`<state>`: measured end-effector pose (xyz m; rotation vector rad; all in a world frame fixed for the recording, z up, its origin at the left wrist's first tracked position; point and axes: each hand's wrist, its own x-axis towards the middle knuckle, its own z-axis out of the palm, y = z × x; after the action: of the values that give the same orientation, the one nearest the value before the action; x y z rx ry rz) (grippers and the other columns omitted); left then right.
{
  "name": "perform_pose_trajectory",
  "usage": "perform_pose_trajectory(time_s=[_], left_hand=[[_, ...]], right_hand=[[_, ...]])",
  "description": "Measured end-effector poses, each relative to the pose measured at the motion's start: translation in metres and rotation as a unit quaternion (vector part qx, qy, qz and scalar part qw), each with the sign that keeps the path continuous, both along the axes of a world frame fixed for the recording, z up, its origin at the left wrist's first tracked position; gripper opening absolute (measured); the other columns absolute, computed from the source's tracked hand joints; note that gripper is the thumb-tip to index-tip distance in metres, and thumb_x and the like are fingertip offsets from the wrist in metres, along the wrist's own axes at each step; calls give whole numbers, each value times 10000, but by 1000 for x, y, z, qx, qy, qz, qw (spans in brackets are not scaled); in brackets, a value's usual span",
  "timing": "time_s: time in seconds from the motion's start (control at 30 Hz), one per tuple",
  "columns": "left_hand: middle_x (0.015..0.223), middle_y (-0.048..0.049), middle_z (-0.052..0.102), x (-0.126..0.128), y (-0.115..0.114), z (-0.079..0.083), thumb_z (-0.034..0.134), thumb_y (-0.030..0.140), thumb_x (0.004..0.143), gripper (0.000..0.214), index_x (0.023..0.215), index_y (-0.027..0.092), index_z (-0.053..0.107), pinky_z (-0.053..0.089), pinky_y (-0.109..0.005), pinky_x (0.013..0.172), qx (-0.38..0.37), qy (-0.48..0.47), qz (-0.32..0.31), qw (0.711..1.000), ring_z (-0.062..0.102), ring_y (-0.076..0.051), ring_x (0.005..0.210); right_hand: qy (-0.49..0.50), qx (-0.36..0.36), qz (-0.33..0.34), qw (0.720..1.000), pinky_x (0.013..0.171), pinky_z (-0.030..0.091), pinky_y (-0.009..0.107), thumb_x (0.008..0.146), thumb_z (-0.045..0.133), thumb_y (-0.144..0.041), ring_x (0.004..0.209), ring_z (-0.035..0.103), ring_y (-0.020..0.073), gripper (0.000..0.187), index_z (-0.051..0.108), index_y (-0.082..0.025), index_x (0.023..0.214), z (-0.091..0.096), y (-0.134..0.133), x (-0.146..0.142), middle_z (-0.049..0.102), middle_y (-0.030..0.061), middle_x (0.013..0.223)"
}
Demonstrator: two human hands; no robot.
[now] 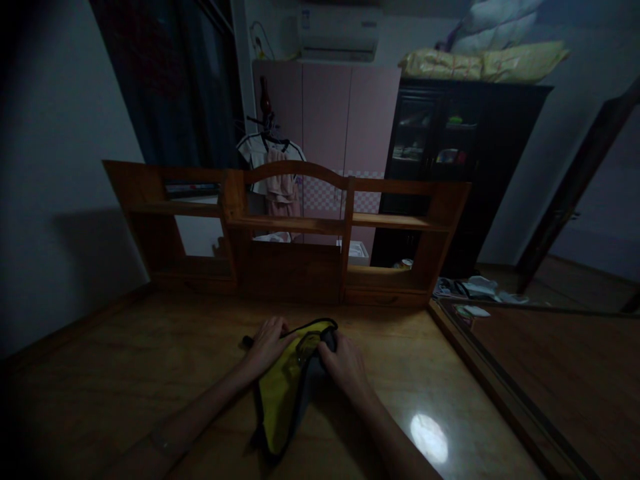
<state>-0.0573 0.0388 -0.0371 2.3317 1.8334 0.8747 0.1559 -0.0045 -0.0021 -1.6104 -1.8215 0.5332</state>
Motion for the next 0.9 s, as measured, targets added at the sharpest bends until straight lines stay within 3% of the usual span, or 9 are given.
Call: perform_pose_trajectory(time_s=[0.13,0.2,0.33,0.57,0.77,0.9], left_hand=[[896,-61,558,1,-4,4,372,264,932,164,846,185,487,387,-351,819,-3,-3,-1,1000,539,-215,885],[891,-64,561,2,-6,6,349,282,943,183,858,184,478,390,-362,817,-5,-7,3,1000,549,-219,872],[963,-64,561,4,-9,8,447,397,913,209,950,193,468,410,-348,821,-1,-34,2,999,564,-222,920],[1033,-47,563,3,-5,7,507,228,870,198,1057,223,442,436,-289,783,9,-56,2,998,577,-190,940],[1060,-75,511,6,-9,16,470,254,881,202,1077,211,458,417,-386,885,51,-51,39,997,536,-245,1007],[1137,-57,483,16,-19,31,464,161,846,300,1136,230,430,395,-351,972,95,-80,-53,991,496,-209,1095]], right_hand=[[55,4,34,998,731,443,258,810,500,-320,852,632,207,310,646,-149,1024,-4,4,2,697,71,953],[64,4,43,997,729,443,259,804,505,-307,844,628,204,293,645,-148,1006,-4,5,2,695,67,945],[60,10,56,997,722,436,258,807,501,-292,847,620,202,270,632,-150,995,-3,5,3,686,64,939],[14,17,58,998,693,401,236,810,492,-254,803,584,174,148,580,-164,889,-4,3,4,654,47,872],[-3,21,67,998,725,398,247,824,485,-252,820,588,183,153,568,-167,921,-7,4,5,657,58,896],[13,34,73,997,747,403,250,824,486,-244,856,596,192,167,573,-169,945,-8,5,4,660,68,935]])
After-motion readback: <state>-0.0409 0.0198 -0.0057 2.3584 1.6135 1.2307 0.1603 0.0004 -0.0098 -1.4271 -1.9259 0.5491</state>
